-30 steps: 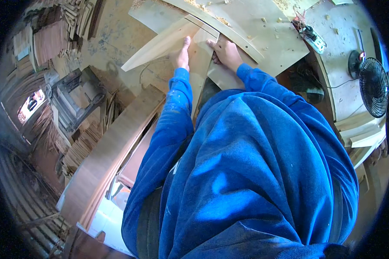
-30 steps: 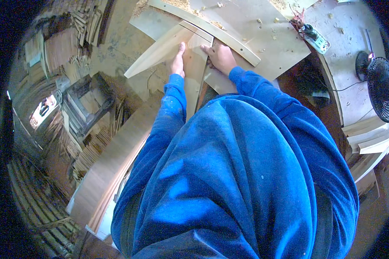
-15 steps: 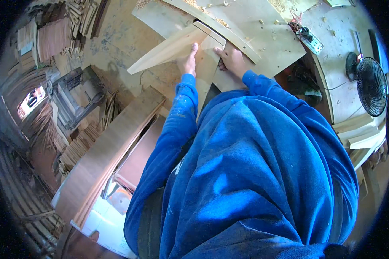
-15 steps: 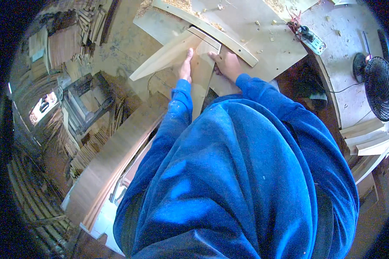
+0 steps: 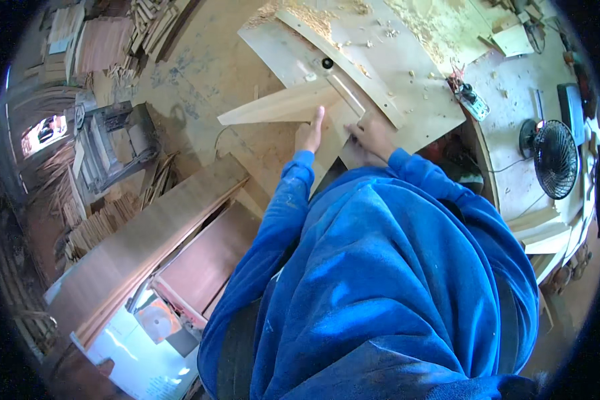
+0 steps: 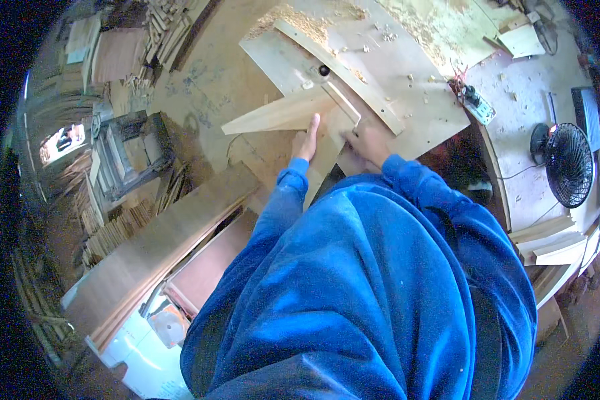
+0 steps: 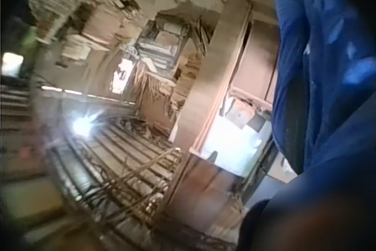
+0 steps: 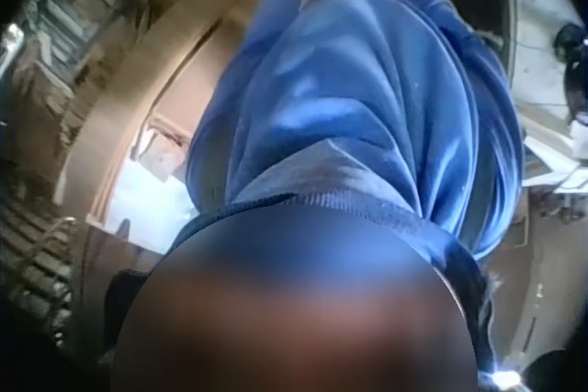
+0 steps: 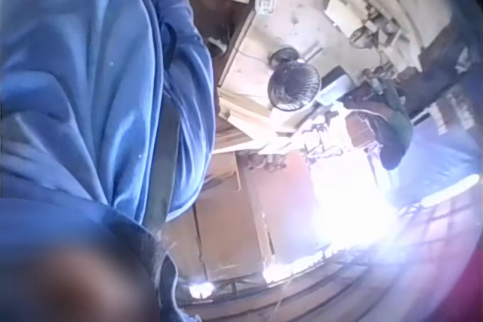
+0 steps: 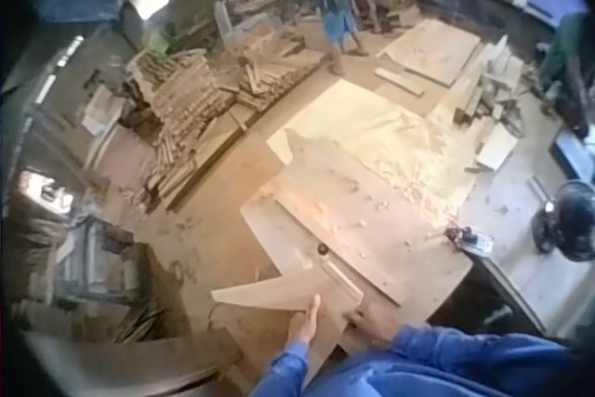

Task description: Routing the edges of wooden furniture components using a router table.

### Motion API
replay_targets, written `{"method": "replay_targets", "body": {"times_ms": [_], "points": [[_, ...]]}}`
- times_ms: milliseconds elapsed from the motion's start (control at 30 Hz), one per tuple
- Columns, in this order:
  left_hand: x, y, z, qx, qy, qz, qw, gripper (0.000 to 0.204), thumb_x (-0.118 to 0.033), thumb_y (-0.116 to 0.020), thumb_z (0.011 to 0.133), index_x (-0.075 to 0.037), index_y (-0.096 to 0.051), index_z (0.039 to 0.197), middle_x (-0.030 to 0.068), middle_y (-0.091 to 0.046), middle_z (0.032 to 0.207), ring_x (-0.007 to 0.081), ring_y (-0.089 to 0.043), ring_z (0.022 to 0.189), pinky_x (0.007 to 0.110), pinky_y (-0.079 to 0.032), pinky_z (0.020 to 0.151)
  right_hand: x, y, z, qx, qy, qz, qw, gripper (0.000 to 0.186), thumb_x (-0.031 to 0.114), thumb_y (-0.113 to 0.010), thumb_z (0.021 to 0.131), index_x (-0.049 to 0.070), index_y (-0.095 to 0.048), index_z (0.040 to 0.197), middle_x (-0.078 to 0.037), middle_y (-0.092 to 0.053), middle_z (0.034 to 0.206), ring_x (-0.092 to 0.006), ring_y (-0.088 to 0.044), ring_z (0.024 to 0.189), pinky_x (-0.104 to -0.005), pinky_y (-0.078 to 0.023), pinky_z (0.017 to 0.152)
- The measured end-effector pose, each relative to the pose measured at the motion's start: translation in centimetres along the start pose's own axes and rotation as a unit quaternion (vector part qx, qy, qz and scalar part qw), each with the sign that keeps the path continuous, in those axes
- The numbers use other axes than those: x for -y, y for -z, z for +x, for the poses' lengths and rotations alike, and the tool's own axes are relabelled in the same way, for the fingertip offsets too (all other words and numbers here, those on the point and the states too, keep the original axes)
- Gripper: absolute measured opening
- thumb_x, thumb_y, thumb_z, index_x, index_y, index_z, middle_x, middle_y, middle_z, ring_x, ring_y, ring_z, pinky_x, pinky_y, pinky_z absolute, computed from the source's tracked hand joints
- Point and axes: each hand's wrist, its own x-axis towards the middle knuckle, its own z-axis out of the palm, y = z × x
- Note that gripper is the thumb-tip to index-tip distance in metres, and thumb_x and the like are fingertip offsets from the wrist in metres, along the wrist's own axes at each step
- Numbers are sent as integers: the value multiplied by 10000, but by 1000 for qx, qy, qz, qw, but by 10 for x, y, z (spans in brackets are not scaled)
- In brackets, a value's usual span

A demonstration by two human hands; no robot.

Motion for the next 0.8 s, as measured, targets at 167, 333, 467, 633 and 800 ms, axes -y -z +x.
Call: {"method": "replay_targets", "body": {"times_ms": [167, 333, 467, 633, 800], "points": [[60, 54, -9, 7, -100, -172, 980, 933, -761, -314, 997, 2, -505, 1499, 291, -547, 1431, 384, -488, 1388, 426, -349, 1186, 90, 42, -21, 113, 70, 189, 973, 505, 459, -623, 1022, -12, -713, 864, -219, -663, 721, -305, -682, 660, -434, -536, 634], [121, 146, -62, 412, 113, -572, 700, 501, -581, -496, 1018, -98, -611, 1085, 54, -580, 770, 218, -556, 596, 343, -468, 585, 145, 59, -34, 108, 41, 291, 950, 416, 402, -649, 1030, 8, -733, 928, -144, -680, 728, -210, -644, 652, -364, -541, 662], [157, 171, -65, 648, -73, -526, 546, 569, -609, -425, 1023, -57, -564, 1036, 58, -512, 742, 190, -483, 643, 328, -410, 647, 198, 63, -36, 57, 83, 225, 969, 307, 290, -679, 1028, -13, -720, 1055, -75, -730, 870, -134, -678, 839, -317, -552, 766], [159, 189, -74, 736, -114, -490, 453, 605, -639, -434, 991, -53, -576, 1046, 88, -593, 779, 266, -586, 716, 419, -478, 706, 253, 55, -45, -5, 251, 177, 952, 274, 211, -701, 979, 22, -699, 1177, -155, -681, 1169, -324, -628, 1118, -422, -487, 986], [156, 197, -106, 597, -200, -596, 498, 722, -664, -433, 1010, -23, -536, 1328, 117, -528, 660, 272, -536, 586, 473, -496, 606, 293, 37, -48, -44, 325, 103, 939, 369, 225, -698, 977, 40, -652, 1293, -173, -592, 1360, -371, -545, 1265, -470, -450, 1080]]}}
